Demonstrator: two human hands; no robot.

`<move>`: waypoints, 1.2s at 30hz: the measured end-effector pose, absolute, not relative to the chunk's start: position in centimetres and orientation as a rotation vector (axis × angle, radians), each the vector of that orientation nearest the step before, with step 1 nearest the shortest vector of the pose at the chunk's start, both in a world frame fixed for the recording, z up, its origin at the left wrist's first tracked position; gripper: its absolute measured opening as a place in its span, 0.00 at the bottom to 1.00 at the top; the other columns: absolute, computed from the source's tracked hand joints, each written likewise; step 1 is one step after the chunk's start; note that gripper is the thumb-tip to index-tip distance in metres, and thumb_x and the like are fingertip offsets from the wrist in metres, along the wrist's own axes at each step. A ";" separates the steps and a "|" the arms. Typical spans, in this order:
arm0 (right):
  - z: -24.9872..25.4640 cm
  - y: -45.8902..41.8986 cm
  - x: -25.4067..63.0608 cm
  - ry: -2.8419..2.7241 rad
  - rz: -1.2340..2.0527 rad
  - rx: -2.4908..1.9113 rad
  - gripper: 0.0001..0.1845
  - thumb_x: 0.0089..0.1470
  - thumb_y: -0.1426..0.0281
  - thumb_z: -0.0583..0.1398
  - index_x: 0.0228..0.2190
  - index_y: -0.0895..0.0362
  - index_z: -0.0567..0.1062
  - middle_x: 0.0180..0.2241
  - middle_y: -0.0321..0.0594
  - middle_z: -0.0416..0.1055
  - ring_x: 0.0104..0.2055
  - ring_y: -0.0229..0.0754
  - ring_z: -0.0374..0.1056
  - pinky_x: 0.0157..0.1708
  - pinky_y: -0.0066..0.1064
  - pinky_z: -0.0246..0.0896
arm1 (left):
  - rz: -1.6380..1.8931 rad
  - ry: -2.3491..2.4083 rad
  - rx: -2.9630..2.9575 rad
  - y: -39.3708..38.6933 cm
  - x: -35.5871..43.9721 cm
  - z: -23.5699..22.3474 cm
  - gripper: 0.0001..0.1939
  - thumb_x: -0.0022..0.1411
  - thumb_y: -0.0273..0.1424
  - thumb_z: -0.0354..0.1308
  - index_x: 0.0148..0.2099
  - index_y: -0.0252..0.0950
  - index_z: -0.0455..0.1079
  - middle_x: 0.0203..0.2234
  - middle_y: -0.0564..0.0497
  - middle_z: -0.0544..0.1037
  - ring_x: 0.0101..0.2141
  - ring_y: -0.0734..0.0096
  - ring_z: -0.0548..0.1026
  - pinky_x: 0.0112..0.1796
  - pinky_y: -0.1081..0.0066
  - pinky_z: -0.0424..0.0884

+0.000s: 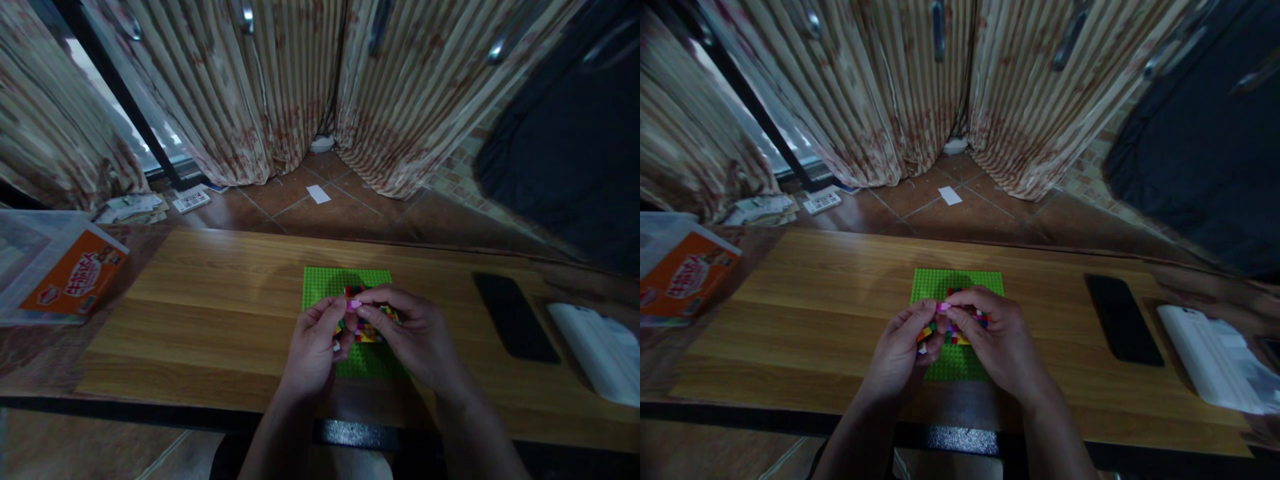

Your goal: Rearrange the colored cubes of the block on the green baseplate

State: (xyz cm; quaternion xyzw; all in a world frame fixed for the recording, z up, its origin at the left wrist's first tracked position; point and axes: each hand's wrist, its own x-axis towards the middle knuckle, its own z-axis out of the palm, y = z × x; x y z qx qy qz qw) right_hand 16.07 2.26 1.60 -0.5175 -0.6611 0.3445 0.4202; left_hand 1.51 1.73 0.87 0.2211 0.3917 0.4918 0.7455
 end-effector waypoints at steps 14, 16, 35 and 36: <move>1.8 2.1 15.9 -1.578 0.983 -1.239 0.05 0.58 0.66 0.64 0.32 0.49 0.81 0.30 0.34 0.78 0.34 0.39 0.73 0.35 0.31 0.67 | 1.023 0.774 0.493 1.7 1.1 0.6 0.17 0.54 0.41 0.67 0.27 0.32 0.69 0.18 0.57 0.64 0.15 0.86 0.54 0.17 0.78 0.45; 1.8 2.0 15.8 -1.528 1.033 -1.216 0.05 0.57 0.66 0.64 0.32 0.49 0.82 0.30 0.34 0.78 0.32 0.38 0.73 0.34 0.30 0.68 | 1.011 0.752 0.485 1.7 1.1 0.7 0.16 0.54 0.40 0.68 0.28 0.32 0.70 0.19 0.57 0.65 0.15 0.86 0.55 0.17 0.78 0.45; -0.7 3.6 20.0 -1.592 0.463 -1.558 0.10 0.59 0.66 0.61 0.32 0.54 0.82 0.34 0.40 0.79 0.38 0.44 0.75 0.40 0.35 0.70 | 1.066 0.848 0.367 2.2 0.8 0.3 0.14 0.52 0.35 0.69 0.32 0.30 0.71 0.22 0.57 0.68 0.16 0.88 0.57 0.16 0.82 0.46; -0.8 3.7 19.9 -1.617 0.448 -1.556 0.09 0.59 0.67 0.61 0.32 0.54 0.82 0.34 0.40 0.79 0.38 0.44 0.75 0.40 0.35 0.70 | 1.066 0.851 0.371 2.2 0.7 0.3 0.14 0.52 0.35 0.69 0.32 0.30 0.71 0.22 0.57 0.68 0.16 0.88 0.57 0.16 0.82 0.46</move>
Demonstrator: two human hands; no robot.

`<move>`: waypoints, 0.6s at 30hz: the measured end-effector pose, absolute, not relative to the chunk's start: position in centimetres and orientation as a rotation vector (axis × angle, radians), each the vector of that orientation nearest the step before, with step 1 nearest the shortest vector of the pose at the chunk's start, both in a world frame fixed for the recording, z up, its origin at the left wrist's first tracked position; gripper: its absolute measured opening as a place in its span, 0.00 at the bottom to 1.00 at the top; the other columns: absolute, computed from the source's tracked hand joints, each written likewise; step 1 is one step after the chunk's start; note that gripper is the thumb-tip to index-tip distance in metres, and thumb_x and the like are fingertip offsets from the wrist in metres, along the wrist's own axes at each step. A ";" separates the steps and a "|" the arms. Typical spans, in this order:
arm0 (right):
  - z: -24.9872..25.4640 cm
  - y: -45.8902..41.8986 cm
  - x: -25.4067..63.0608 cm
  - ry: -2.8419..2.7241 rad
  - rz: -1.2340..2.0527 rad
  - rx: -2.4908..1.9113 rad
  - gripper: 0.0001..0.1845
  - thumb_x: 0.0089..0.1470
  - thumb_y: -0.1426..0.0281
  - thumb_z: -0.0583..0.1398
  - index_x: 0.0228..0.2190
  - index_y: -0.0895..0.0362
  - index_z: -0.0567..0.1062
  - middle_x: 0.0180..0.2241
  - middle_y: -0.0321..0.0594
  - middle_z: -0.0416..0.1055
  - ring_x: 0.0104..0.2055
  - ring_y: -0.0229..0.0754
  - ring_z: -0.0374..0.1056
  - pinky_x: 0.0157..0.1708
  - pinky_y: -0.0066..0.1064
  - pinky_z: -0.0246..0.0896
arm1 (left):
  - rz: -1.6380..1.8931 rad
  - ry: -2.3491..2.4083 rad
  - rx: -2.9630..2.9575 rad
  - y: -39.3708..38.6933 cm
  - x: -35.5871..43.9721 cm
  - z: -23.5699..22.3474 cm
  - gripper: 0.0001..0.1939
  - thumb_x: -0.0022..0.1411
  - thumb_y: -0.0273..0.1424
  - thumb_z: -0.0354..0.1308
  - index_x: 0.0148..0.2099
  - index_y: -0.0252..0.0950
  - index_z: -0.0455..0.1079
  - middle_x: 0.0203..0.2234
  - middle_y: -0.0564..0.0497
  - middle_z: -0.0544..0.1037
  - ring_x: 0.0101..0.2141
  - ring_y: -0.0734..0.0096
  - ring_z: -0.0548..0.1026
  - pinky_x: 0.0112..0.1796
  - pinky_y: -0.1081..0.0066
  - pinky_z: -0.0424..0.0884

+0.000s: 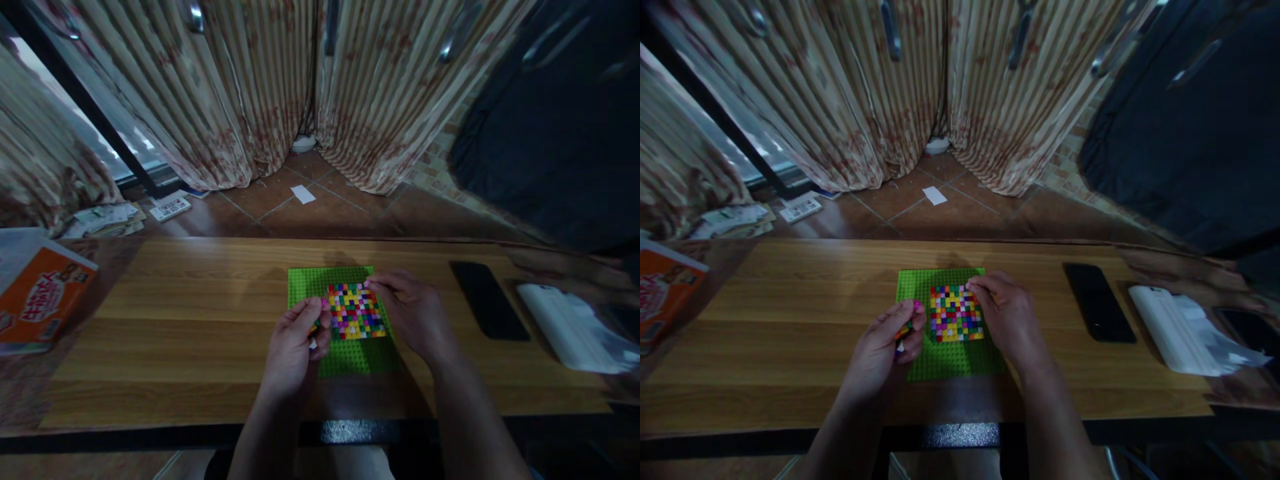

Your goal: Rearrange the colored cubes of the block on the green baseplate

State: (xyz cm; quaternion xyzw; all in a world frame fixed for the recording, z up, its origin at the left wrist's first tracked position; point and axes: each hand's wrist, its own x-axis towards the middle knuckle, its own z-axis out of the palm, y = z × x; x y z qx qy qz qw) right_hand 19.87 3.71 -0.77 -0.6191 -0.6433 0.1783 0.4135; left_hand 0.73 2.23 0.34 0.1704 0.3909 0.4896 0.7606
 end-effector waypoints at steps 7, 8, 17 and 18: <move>-1.2 4.0 19.7 -1.688 0.433 -1.526 0.08 0.59 0.69 0.60 0.32 0.53 0.82 0.33 0.40 0.77 0.37 0.43 0.74 0.40 0.35 0.69 | 1.060 0.877 0.384 2.2 0.7 0.7 0.15 0.50 0.36 0.70 0.31 0.31 0.70 0.21 0.57 0.67 0.16 0.88 0.56 0.15 0.82 0.46; -1.2 4.0 19.7 -1.682 0.438 -1.524 0.08 0.59 0.69 0.61 0.32 0.53 0.82 0.33 0.40 0.77 0.37 0.43 0.74 0.40 0.35 0.69 | 1.057 0.877 0.386 2.2 0.7 0.7 0.15 0.50 0.36 0.70 0.31 0.31 0.70 0.21 0.57 0.67 0.16 0.88 0.56 0.15 0.82 0.46; -1.3 4.2 19.9 -1.668 0.508 -1.525 0.08 0.58 0.69 0.62 0.31 0.53 0.82 0.33 0.39 0.76 0.36 0.42 0.73 0.38 0.33 0.67 | 1.054 0.874 0.398 2.2 0.8 0.6 0.16 0.51 0.37 0.69 0.31 0.31 0.70 0.21 0.57 0.67 0.16 0.87 0.57 0.15 0.82 0.46; -1.3 4.3 19.9 -1.674 0.523 -1.522 0.08 0.58 0.69 0.62 0.31 0.53 0.82 0.33 0.39 0.76 0.36 0.42 0.73 0.39 0.33 0.67 | 1.053 0.873 0.398 2.1 0.8 0.6 0.16 0.51 0.37 0.69 0.31 0.31 0.70 0.21 0.57 0.67 0.16 0.87 0.57 0.15 0.82 0.46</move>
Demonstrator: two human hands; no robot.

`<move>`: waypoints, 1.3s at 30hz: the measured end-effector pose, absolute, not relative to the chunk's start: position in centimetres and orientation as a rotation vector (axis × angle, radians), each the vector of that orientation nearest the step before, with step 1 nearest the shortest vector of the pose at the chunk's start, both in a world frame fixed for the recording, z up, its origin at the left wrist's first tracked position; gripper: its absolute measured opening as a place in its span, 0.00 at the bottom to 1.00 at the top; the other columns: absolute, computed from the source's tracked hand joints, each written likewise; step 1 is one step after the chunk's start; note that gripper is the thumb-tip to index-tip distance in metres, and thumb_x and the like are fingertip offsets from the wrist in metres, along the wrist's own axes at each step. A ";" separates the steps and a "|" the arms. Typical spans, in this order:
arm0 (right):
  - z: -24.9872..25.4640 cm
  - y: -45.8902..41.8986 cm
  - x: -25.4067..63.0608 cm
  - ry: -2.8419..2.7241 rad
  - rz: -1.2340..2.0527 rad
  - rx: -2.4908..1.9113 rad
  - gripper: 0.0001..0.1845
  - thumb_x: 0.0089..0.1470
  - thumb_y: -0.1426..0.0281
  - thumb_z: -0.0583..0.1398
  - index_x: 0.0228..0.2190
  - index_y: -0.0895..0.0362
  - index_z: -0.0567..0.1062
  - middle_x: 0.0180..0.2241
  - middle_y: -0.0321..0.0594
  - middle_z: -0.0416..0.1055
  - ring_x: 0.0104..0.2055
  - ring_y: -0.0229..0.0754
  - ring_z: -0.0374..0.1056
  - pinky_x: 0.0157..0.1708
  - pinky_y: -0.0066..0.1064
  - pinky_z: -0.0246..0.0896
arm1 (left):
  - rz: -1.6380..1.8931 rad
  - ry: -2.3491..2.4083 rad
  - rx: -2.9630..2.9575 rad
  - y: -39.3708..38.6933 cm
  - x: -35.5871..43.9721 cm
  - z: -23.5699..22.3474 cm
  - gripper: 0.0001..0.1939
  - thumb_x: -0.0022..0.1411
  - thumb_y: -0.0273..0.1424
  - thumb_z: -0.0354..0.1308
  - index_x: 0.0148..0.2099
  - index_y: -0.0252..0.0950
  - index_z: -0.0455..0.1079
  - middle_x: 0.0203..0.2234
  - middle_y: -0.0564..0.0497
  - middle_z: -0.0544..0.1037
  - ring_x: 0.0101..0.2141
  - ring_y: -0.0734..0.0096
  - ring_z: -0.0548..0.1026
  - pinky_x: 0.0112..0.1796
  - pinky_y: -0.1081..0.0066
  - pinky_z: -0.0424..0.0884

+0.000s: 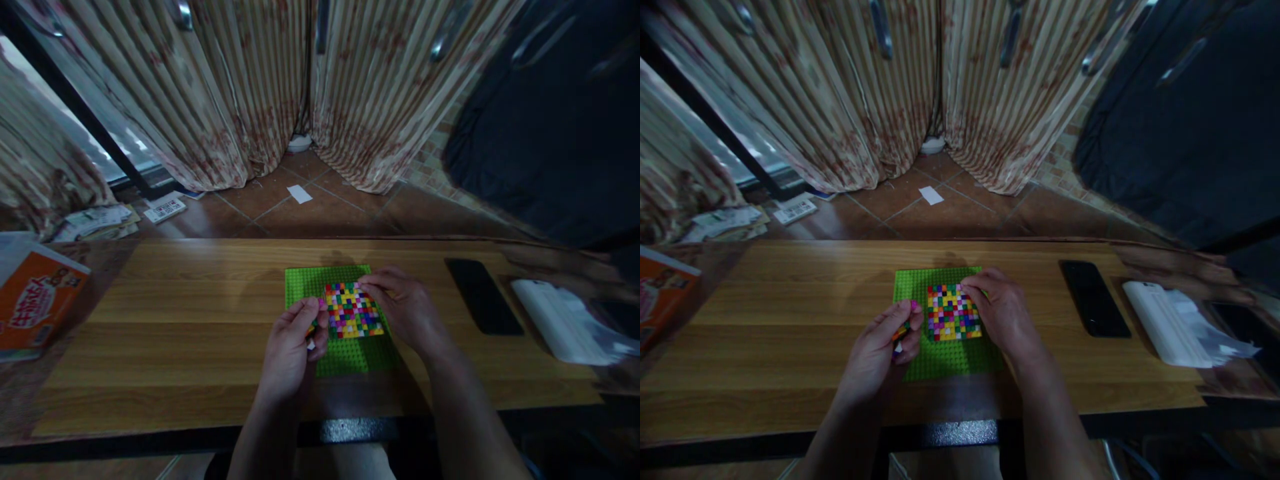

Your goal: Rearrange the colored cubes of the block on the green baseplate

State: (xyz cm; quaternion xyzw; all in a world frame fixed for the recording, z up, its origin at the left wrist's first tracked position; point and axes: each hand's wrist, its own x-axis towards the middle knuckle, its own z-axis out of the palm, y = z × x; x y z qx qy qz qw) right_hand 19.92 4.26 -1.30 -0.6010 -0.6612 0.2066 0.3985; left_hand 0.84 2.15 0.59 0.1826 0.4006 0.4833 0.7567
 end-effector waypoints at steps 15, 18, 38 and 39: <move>-1.2 4.2 20.3 -1.586 0.674 -1.542 0.09 0.57 0.65 0.63 0.38 0.52 0.82 0.39 0.41 0.78 0.40 0.44 0.75 0.42 0.37 0.69 | 1.030 0.885 0.422 2.0 1.1 0.4 0.15 0.52 0.37 0.69 0.32 0.30 0.71 0.22 0.57 0.68 0.16 0.87 0.57 0.16 0.81 0.46; -0.6 3.7 20.2 -1.538 0.548 -1.499 0.10 0.57 0.65 0.62 0.41 0.52 0.81 0.41 0.42 0.78 0.43 0.45 0.75 0.44 0.39 0.70 | 1.026 0.891 0.431 1.9 1.1 0.4 0.15 0.53 0.37 0.68 0.33 0.30 0.72 0.22 0.57 0.67 0.16 0.87 0.56 0.16 0.81 0.45; 1.4 2.5 17.7 -1.619 0.746 -1.238 0.05 0.57 0.66 0.64 0.33 0.48 0.83 0.38 0.38 0.77 0.41 0.43 0.74 0.42 0.35 0.71 | 0.984 0.850 0.475 1.7 1.5 0.6 0.17 0.56 0.42 0.66 0.31 0.31 0.72 0.21 0.56 0.67 0.16 0.86 0.57 0.16 0.81 0.47; 1.3 2.6 18.3 -1.562 0.701 -1.271 0.04 0.56 0.66 0.65 0.33 0.49 0.83 0.37 0.38 0.77 0.41 0.43 0.74 0.41 0.35 0.71 | 1.002 0.859 0.446 1.8 1.5 0.6 0.16 0.57 0.40 0.66 0.33 0.30 0.73 0.22 0.55 0.68 0.16 0.86 0.58 0.16 0.81 0.47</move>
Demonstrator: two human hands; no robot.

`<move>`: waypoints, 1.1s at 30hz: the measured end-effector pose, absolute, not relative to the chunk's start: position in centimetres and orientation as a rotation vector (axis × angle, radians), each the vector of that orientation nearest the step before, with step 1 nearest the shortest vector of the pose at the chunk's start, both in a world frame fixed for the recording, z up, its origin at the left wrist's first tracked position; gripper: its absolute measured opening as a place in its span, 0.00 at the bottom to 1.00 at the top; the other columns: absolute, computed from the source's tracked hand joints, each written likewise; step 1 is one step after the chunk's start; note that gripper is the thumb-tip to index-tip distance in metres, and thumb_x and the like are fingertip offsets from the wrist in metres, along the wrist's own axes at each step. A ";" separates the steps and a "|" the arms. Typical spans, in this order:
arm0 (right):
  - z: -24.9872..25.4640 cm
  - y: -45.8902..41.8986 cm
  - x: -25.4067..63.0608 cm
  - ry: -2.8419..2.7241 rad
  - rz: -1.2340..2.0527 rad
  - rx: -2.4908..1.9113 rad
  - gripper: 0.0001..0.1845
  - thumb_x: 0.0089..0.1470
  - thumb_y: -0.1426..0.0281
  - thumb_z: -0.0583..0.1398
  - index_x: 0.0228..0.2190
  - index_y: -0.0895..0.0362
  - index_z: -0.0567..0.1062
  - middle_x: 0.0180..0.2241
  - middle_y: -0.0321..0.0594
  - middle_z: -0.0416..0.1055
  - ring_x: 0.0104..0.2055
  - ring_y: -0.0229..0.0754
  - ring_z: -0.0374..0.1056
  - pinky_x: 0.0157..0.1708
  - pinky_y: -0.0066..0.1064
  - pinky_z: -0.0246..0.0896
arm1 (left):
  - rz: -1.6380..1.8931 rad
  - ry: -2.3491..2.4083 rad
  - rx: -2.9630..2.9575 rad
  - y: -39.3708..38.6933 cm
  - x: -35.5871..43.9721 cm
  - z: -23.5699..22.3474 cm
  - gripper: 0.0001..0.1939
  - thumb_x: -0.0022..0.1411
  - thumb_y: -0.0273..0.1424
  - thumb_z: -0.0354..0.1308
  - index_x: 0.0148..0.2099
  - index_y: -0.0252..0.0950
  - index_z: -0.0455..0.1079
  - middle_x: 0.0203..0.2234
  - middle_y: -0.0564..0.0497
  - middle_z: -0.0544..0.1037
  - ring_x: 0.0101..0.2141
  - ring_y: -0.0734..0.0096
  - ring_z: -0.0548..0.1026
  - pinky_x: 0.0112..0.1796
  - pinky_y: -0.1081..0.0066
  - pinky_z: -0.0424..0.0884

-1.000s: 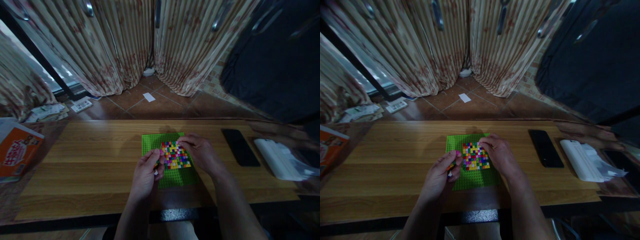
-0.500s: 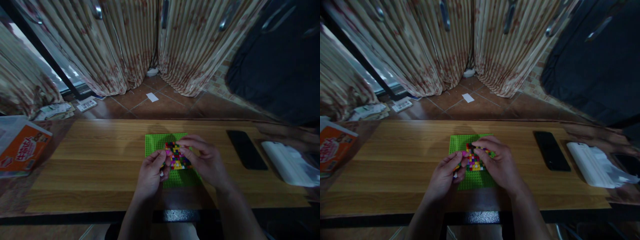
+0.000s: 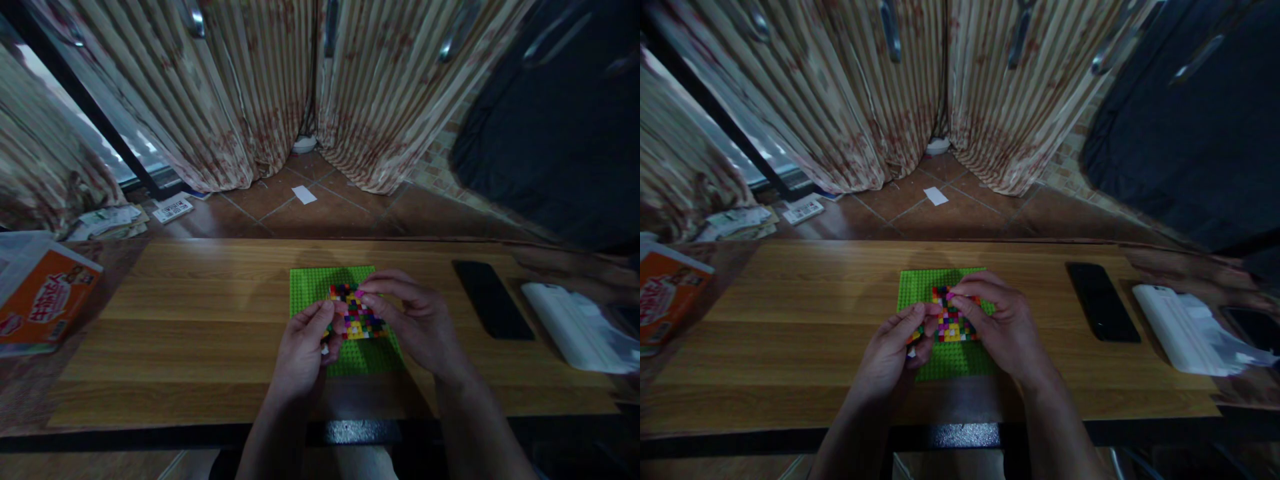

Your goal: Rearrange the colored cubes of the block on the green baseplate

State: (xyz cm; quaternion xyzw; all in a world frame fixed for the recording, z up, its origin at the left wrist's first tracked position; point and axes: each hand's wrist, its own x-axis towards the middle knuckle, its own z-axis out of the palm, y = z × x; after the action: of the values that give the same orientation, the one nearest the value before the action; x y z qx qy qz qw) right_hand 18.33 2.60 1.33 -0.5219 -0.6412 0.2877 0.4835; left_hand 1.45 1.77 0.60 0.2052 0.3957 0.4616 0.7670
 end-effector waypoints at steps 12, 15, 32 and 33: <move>-1.3 3.8 21.0 -1.589 0.504 -1.521 0.09 0.58 0.64 0.61 0.33 0.52 0.82 0.36 0.41 0.79 0.40 0.46 0.75 0.42 0.39 0.70 | 1.318 1.014 -0.287 3.5 -0.2 1.4 0.11 0.64 0.19 0.48 0.35 0.28 0.71 0.28 0.47 0.71 0.25 0.79 0.71 0.20 0.84 0.68; -1.5 4.0 20.6 -1.631 0.479 -1.541 0.09 0.59 0.66 0.61 0.33 0.52 0.82 0.35 0.41 0.78 0.39 0.45 0.75 0.42 0.39 0.70 | 1.328 1.007 -0.314 3.6 -0.1 1.6 0.10 0.64 0.18 0.47 0.37 0.26 0.71 0.31 0.44 0.72 0.28 0.77 0.74 0.22 0.83 0.71; -1.5 4.3 20.8 -1.603 0.656 -1.564 0.09 0.58 0.65 0.61 0.32 0.51 0.83 0.35 0.38 0.79 0.38 0.43 0.74 0.39 0.35 0.68 | 1.245 0.910 -0.294 3.4 0.0 2.0 0.11 0.64 0.16 0.44 0.40 0.25 0.69 0.28 0.48 0.69 0.22 0.83 0.68 0.18 0.86 0.64; -1.5 4.4 20.8 -1.586 0.679 -1.570 0.09 0.57 0.65 0.61 0.31 0.51 0.83 0.35 0.38 0.79 0.37 0.43 0.75 0.39 0.35 0.68 | 1.236 0.906 -0.281 3.4 0.0 2.0 0.11 0.64 0.16 0.45 0.40 0.25 0.69 0.28 0.48 0.69 0.22 0.83 0.68 0.18 0.86 0.64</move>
State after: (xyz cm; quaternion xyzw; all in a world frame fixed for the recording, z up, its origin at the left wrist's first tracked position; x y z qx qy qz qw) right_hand 20.79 4.39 -1.51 -0.6188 -0.6251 0.2675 0.3935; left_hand -0.01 3.42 1.96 -0.1268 0.4084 0.5573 0.7117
